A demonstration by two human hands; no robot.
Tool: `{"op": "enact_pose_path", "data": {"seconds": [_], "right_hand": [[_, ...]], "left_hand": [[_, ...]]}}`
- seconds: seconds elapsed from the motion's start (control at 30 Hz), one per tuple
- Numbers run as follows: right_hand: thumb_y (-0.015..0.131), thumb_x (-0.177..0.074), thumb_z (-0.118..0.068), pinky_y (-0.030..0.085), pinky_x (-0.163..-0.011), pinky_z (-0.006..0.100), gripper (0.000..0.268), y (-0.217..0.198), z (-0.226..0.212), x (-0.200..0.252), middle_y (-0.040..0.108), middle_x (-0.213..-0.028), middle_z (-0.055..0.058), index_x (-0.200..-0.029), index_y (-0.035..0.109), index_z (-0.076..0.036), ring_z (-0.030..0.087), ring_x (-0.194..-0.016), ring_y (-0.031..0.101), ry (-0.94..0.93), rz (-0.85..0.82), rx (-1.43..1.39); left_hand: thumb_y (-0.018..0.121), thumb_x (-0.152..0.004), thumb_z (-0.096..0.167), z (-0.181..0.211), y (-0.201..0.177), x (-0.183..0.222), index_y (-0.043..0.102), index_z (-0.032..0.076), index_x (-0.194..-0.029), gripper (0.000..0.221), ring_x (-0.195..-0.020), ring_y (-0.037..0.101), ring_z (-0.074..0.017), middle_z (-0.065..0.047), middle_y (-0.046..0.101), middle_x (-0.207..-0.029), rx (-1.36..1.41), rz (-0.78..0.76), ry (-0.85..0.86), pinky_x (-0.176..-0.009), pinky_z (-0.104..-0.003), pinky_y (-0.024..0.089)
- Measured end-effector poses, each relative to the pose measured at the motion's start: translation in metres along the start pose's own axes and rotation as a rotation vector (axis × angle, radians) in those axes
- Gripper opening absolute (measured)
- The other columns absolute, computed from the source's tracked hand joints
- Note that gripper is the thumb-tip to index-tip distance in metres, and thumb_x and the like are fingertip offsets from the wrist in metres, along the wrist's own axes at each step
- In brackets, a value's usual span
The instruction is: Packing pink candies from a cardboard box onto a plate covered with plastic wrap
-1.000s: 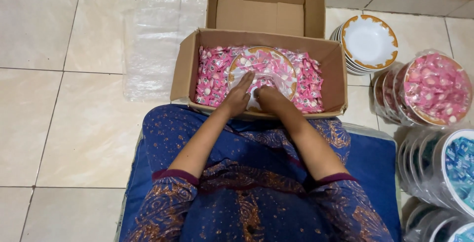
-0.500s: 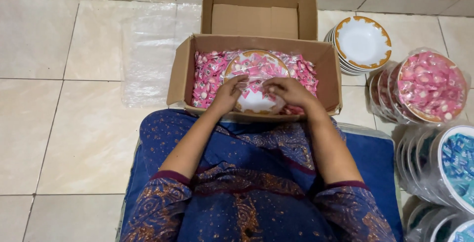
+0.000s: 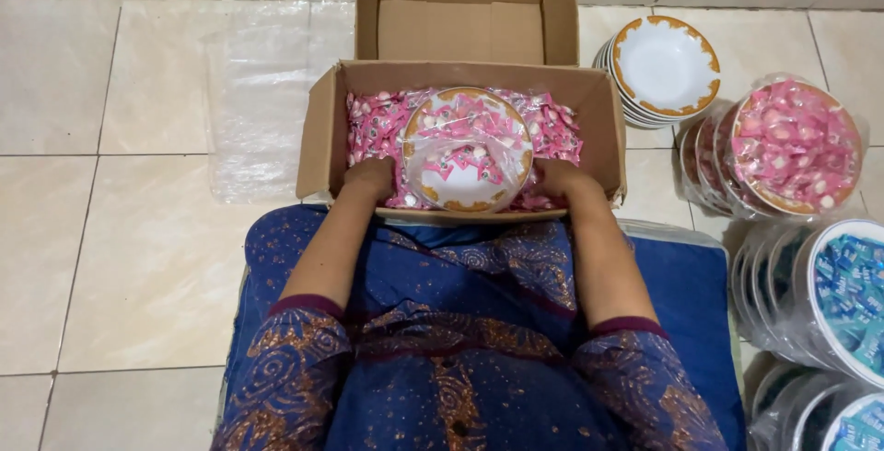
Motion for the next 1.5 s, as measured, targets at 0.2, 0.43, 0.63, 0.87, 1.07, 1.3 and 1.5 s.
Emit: {"op": "enact_pose_path", "data": {"seconds": [0.2, 0.43, 0.63, 0.87, 1.07, 1.3, 1.5], "right_hand": [[0.079, -0.079, -0.040, 0.047, -0.109, 0.047, 0.057, 0.008, 0.021, -0.002, 0.072, -0.129, 0.012, -0.131, 0.069, -0.019, 0.036, -0.128, 0.062, 0.026, -0.028, 0.020], [0.085, -0.074, -0.027, 0.053, -0.100, 0.045, 0.046, 0.017, 0.046, -0.016, 0.078, -0.111, 0.012, -0.118, 0.076, -0.017, 0.036, -0.115, 0.070, 0.014, 0.078, 0.077], [0.076, -0.080, -0.028, 0.055, -0.091, 0.048, 0.035, -0.026, 0.054, 0.027, 0.076, -0.108, 0.012, -0.115, 0.077, -0.024, 0.035, -0.110, 0.069, 0.142, 0.437, -0.302], [0.078, -0.080, -0.026, 0.056, -0.082, 0.044, 0.033, -0.039, 0.042, 0.058, 0.076, -0.100, 0.007, -0.112, 0.077, -0.024, 0.031, -0.100, 0.071, 0.178, 0.594, -0.565], [0.078, -0.086, -0.008, 0.057, -0.069, 0.038, 0.035, -0.055, 0.010, 0.086, 0.067, -0.088, 0.012, -0.119, 0.071, -0.001, 0.025, -0.081, 0.066, -0.059, 0.707, -0.947], [0.078, -0.089, -0.007, 0.061, -0.062, 0.029, 0.038, -0.037, 0.061, 0.038, 0.067, -0.092, 0.011, -0.124, 0.065, 0.001, 0.018, -0.070, 0.069, -0.147, 0.709, -1.216], [0.077, -0.091, -0.007, 0.062, -0.058, 0.026, 0.034, -0.035, 0.069, 0.028, 0.068, -0.089, 0.007, -0.123, 0.065, -0.001, 0.016, -0.065, 0.071, -0.139, 0.704, -1.247]], "left_hand": [[0.063, -0.097, 0.021, 0.012, -0.041, 0.056, 0.073, 0.030, -0.126, 0.032, -0.123, 0.065, -0.0404, -0.018, 0.072, -0.123, 0.071, 0.038, -0.068, -0.097, -0.056, 0.053], [0.061, -0.093, 0.008, -0.012, -0.041, 0.034, 0.078, 0.016, -0.111, 0.025, -0.109, 0.070, -0.0454, -0.023, 0.073, -0.109, 0.295, 0.297, -0.076, -0.087, -0.056, 0.059], [0.063, -0.088, 0.001, 0.003, -0.073, 0.078, 0.071, 0.011, -0.122, 0.037, -0.131, 0.053, -0.0468, -0.022, 0.051, -0.135, 0.577, 0.423, 0.014, -0.110, -0.051, 0.049], [0.072, -0.088, 0.009, 0.032, -0.041, 0.074, 0.056, 0.015, -0.146, 0.061, -0.137, 0.051, -0.0434, -0.028, 0.057, -0.142, 0.132, -0.051, 0.080, -0.113, -0.053, 0.045], [0.068, -0.085, 0.004, 0.009, -0.032, 0.046, 0.062, 0.022, -0.140, 0.058, -0.122, 0.064, -0.0414, -0.021, 0.066, -0.129, 0.209, 0.089, -0.023, -0.096, -0.057, 0.055], [0.069, -0.088, 0.012, -0.004, -0.040, 0.041, 0.067, 0.023, -0.136, 0.049, -0.124, 0.063, -0.0414, -0.022, 0.068, -0.127, 0.299, 0.202, -0.085, -0.100, -0.055, 0.054], [0.064, -0.089, 0.006, 0.000, -0.058, 0.051, 0.069, 0.013, -0.130, 0.041, -0.125, 0.061, -0.0446, -0.027, 0.065, -0.127, 0.533, 0.359, -0.028, -0.105, -0.052, 0.052]]}}
Point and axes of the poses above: each hand's wrist, its own x-axis away from the middle knuckle, its own y-axis out of the palm, z = x × y, the point moved 8 cm from there along -x, towards the middle knuckle
